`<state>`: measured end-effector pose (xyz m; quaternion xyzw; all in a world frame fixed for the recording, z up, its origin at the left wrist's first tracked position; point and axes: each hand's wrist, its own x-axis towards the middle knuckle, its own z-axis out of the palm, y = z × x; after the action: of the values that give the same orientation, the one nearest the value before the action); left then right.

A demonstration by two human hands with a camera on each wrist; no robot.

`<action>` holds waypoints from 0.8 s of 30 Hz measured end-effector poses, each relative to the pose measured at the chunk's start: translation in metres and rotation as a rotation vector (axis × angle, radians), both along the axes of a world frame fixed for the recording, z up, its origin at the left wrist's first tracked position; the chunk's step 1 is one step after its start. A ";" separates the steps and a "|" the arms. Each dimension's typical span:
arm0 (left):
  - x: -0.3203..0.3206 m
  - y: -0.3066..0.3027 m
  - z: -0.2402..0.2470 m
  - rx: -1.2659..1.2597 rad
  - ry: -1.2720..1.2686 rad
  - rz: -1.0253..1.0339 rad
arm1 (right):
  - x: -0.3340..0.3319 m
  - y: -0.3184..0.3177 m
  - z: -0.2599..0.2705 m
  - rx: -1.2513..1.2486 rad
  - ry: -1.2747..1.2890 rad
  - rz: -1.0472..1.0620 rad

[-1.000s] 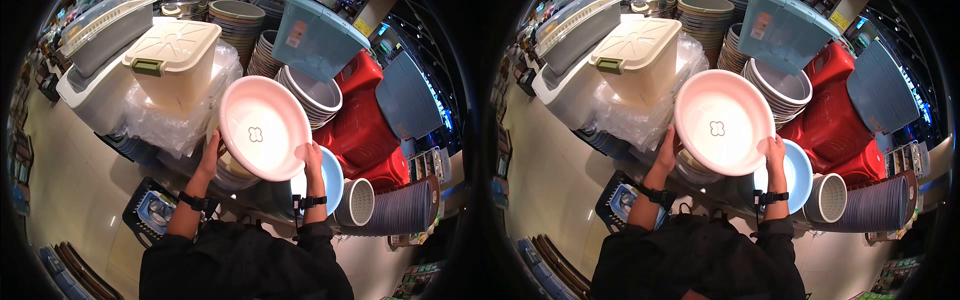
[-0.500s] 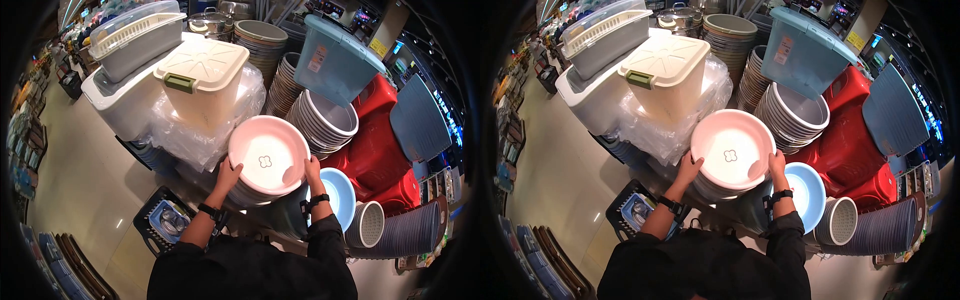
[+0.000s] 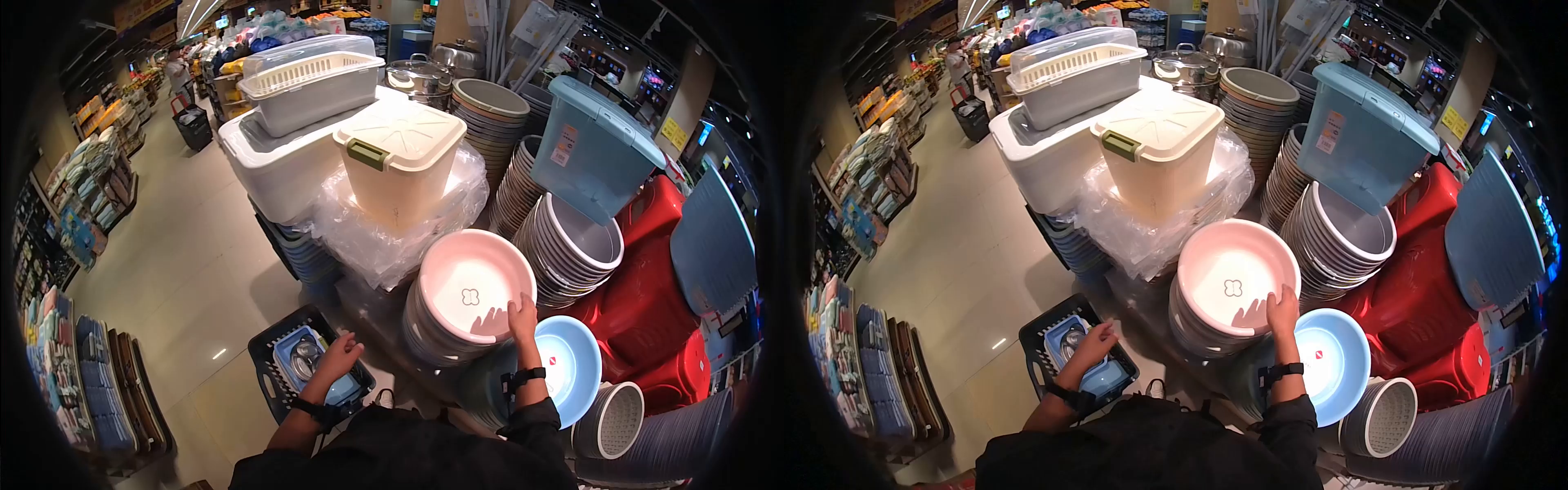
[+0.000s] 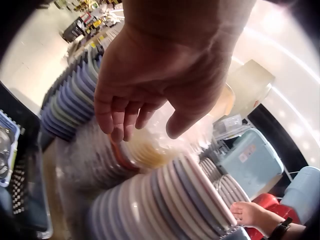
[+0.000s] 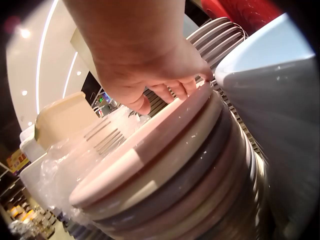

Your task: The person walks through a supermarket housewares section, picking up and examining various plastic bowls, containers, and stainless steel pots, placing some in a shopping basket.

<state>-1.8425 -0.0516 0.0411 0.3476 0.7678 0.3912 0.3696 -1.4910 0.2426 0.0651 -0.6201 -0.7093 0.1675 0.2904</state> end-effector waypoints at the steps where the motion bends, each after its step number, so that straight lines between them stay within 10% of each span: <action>1: 0.003 -0.024 0.001 -0.054 0.008 0.025 | -0.007 -0.009 0.011 -0.003 0.011 0.017; 4: 0.008 -0.079 0.011 -0.274 0.162 -0.033 | -0.017 -0.025 0.027 -0.273 -0.383 0.167; 10: 0.056 -0.165 0.027 -0.595 0.195 0.004 | -0.059 -0.063 0.026 -0.103 -0.203 0.497; 24: 0.035 -0.194 0.044 -0.468 0.623 0.002 | -0.098 -0.072 0.031 -0.218 -0.540 0.621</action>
<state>-1.8079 -0.2454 0.0854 0.3551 0.9121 0.0816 0.1878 -1.5887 0.1706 0.0964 -0.4258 -0.8911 0.1526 -0.0374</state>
